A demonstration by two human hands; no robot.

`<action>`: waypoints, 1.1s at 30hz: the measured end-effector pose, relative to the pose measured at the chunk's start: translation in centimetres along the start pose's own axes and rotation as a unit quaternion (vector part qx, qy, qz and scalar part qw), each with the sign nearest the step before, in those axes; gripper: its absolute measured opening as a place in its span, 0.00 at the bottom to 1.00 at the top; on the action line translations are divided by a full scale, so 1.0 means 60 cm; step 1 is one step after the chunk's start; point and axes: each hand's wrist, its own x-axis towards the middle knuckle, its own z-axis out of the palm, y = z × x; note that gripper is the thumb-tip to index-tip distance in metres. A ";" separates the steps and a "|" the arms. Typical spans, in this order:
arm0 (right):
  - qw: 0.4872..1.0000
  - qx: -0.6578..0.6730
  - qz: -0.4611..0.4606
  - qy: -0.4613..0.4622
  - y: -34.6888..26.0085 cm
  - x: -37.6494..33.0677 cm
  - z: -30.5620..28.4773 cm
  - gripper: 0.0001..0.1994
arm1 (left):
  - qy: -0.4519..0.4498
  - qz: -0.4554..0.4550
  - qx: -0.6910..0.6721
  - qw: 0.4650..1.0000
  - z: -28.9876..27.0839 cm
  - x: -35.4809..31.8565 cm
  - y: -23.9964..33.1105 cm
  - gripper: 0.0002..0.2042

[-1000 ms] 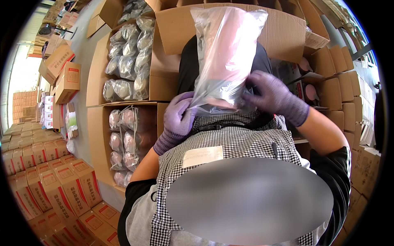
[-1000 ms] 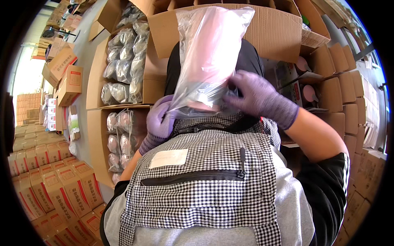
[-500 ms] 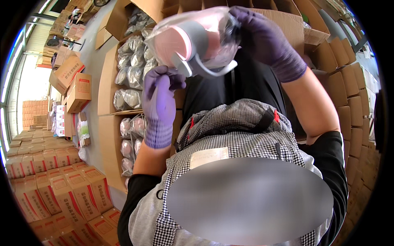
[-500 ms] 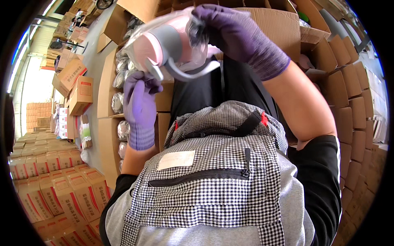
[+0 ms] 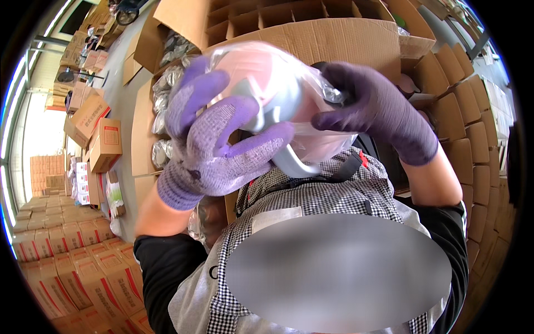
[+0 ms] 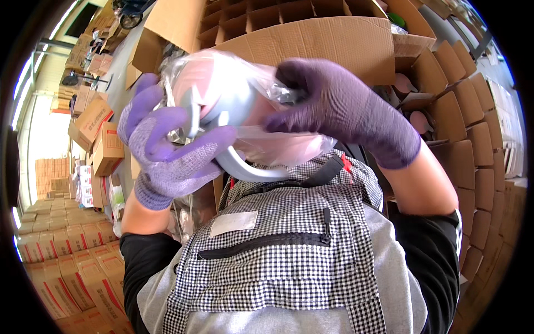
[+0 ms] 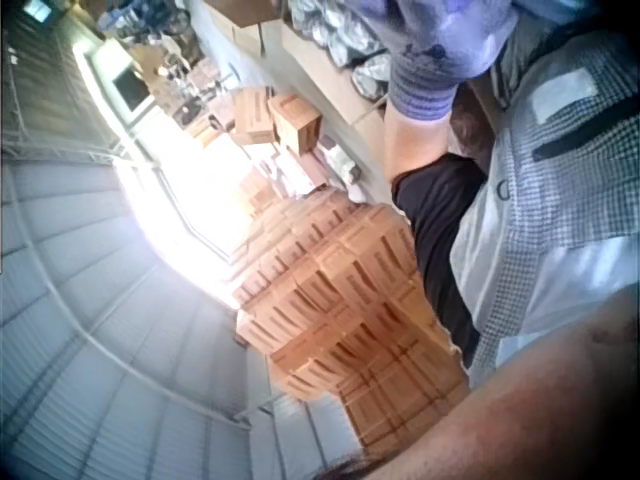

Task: The person assembles pink thermal pitchers by inserting glass liners into plastic bodies, securing base caps by hand, and placing the completed pitchers into plastic bags before storing them in shipping boxes.

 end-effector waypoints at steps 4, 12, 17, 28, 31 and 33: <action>0.998 -0.025 -0.046 0.034 0.102 -0.045 0.029 0.10 | -0.150 -0.025 -0.029 0.988 -0.003 0.060 -0.007 0.23; 0.922 0.352 0.149 0.068 0.179 -0.022 0.122 0.10 | -0.181 -0.107 -0.074 0.975 0.012 0.031 0.014 0.23; 0.829 0.533 0.158 0.061 0.164 -0.019 0.105 0.09 | -0.178 -0.181 -0.075 0.964 0.023 -0.002 -0.003 0.22; 0.931 -0.043 -0.281 0.228 0.036 -0.018 0.040 0.18 | -0.105 -0.149 -0.086 0.980 0.045 0.046 0.027 0.24; 0.851 0.053 -0.418 0.312 -0.006 0.038 0.047 0.23 | -0.076 -0.281 -0.095 0.952 0.081 0.033 0.031 0.31; 0.745 0.114 -0.522 0.399 -0.037 0.054 0.045 0.26 | -0.166 -0.264 -0.027 0.950 0.040 0.024 0.016 0.31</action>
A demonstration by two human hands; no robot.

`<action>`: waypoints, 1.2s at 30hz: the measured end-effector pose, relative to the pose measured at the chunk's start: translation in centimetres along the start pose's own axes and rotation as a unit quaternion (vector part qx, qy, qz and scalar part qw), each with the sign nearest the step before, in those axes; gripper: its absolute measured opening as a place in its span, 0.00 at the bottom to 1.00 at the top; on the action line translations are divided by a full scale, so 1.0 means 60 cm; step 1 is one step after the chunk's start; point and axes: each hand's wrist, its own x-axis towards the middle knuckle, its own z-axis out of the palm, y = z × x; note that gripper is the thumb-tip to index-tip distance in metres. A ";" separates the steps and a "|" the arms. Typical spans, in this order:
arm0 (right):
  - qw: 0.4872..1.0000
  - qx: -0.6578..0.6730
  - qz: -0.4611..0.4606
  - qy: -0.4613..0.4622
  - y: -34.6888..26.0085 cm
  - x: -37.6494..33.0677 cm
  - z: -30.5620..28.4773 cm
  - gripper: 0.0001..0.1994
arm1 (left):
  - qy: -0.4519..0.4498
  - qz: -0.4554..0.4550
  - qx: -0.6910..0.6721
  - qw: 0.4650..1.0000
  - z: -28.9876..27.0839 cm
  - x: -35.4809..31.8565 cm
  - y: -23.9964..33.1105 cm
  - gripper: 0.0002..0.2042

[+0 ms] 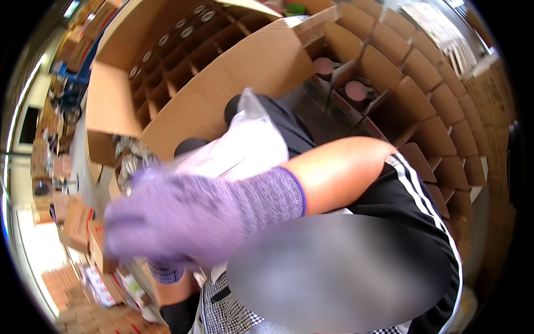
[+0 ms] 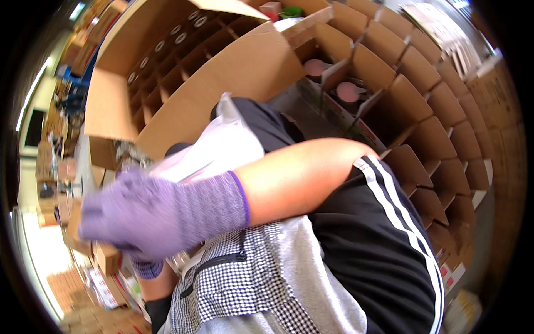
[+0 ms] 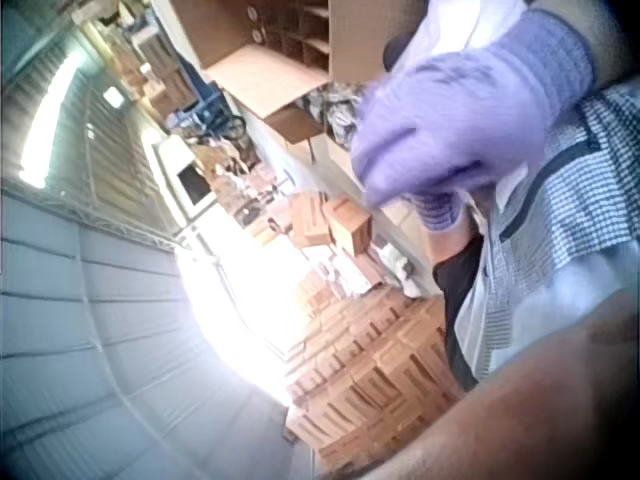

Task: The person assembles pink thermal pitchers by inserting glass liners into plastic bodies, securing base caps by hand, and placing the completed pitchers into plastic bags before storing them in shipping boxes.

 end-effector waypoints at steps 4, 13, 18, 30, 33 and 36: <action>0.967 -0.223 0.110 -0.053 0.034 -0.093 -0.045 0.33 | -0.058 -0.175 -0.108 0.977 0.028 0.039 0.011 0.17; 0.905 -0.021 0.411 -0.110 -0.002 -0.030 -0.351 0.28 | 0.198 0.240 -0.488 0.816 -0.023 0.205 0.185 0.20; 0.876 -0.125 0.452 0.114 -0.136 -0.044 -0.638 0.20 | 0.207 0.158 -0.275 0.925 0.035 0.178 0.106 0.28; 0.707 -0.284 0.637 0.114 -0.206 -0.334 -0.854 0.19 | -0.021 -0.054 -0.472 0.880 0.237 0.124 0.099 0.16; 0.688 -0.301 0.659 0.047 -0.202 -0.427 -0.845 0.12 | -0.018 -0.084 -0.442 0.893 0.220 0.090 0.070 0.16; 0.600 -0.386 0.673 -0.194 -0.212 -0.533 -0.905 0.12 | 0.003 -0.097 -0.414 0.905 0.206 0.047 0.015 0.15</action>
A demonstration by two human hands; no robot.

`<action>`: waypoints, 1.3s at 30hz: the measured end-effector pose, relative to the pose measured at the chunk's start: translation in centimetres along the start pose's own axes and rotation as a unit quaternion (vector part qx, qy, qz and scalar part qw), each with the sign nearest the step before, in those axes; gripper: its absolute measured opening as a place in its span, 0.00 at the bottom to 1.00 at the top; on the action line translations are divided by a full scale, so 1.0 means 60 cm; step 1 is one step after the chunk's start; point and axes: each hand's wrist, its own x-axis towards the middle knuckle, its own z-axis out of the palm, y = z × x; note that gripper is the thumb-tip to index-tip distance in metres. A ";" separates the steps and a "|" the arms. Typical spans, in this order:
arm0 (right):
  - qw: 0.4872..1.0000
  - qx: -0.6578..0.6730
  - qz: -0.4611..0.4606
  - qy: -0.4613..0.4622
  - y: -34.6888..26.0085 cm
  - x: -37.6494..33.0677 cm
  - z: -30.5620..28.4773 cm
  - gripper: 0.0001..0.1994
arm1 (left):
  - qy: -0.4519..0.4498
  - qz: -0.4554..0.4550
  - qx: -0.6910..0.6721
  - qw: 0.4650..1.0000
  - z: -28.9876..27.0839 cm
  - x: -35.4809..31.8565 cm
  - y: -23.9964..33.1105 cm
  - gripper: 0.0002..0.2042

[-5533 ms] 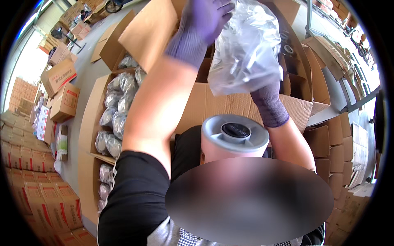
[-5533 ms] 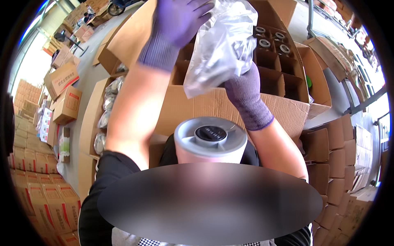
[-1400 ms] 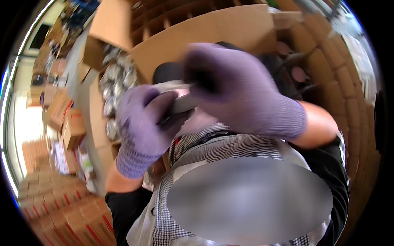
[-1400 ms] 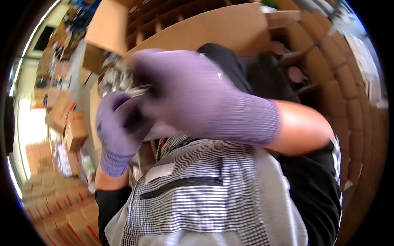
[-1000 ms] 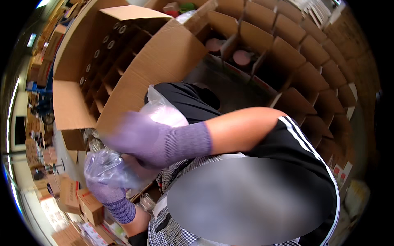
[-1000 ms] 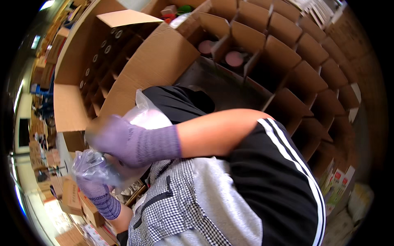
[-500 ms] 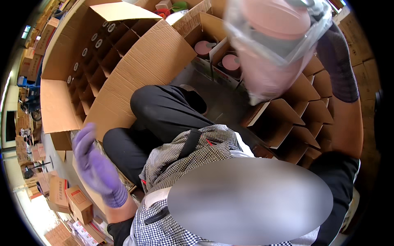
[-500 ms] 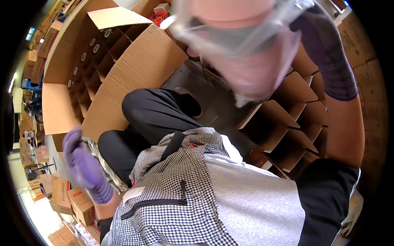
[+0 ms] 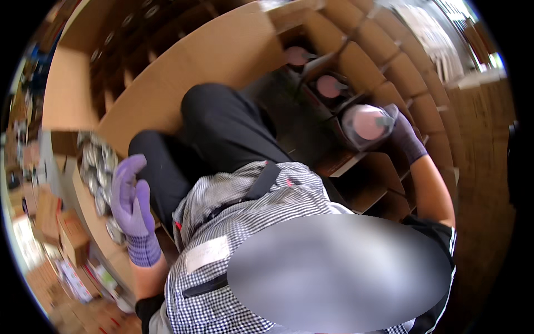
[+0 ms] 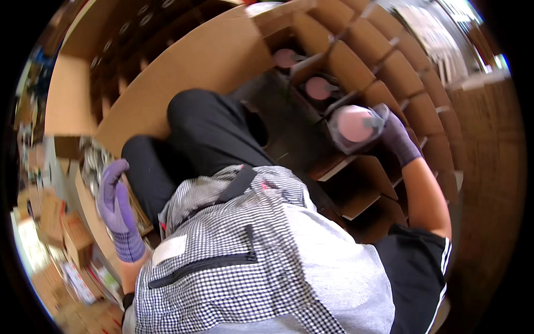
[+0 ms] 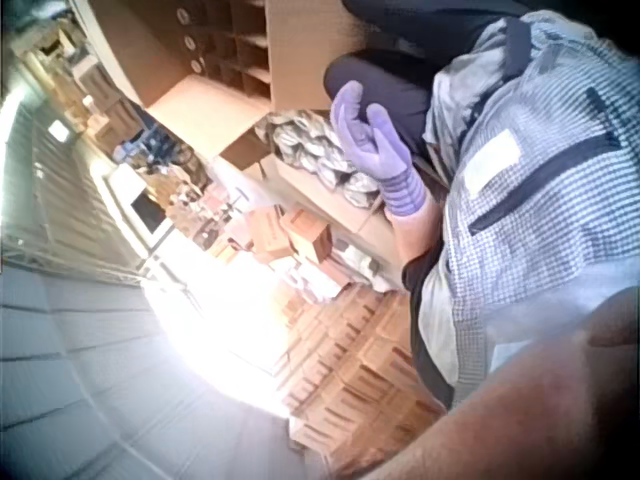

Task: The person assembles pink thermal pitchers by inserting glass liners into plastic bodies, securing base caps by hand, and placing the completed pitchers into plastic bags before storing them in shipping boxes.

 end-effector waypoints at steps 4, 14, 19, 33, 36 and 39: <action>0.954 -0.286 0.087 0.002 0.002 -0.061 0.001 0.19 | 0.101 0.031 0.189 0.976 -0.136 -0.070 -0.085 0.13; 0.982 -0.186 0.033 -0.018 -0.304 0.038 -0.040 0.18 | -0.052 -0.685 0.327 0.649 -0.425 -0.831 -0.273 0.35; 0.961 -0.153 -0.231 0.020 -0.621 0.077 0.074 0.15 | -0.188 -0.835 0.121 0.502 -0.326 -1.102 -0.375 0.38; 0.829 -0.163 -0.515 -0.146 -0.976 0.022 0.284 0.14 | 0.312 -0.748 0.174 0.560 -0.250 -1.131 -0.219 0.54; 0.778 -0.158 -0.579 -0.186 -1.010 -0.010 0.309 0.15 | 0.208 -0.690 0.255 0.645 -0.390 -0.984 -0.082 0.46; 0.828 -0.058 -0.443 -0.339 -1.089 -0.010 0.359 0.19 | 0.188 -0.570 0.284 0.748 -0.493 -0.706 0.113 0.44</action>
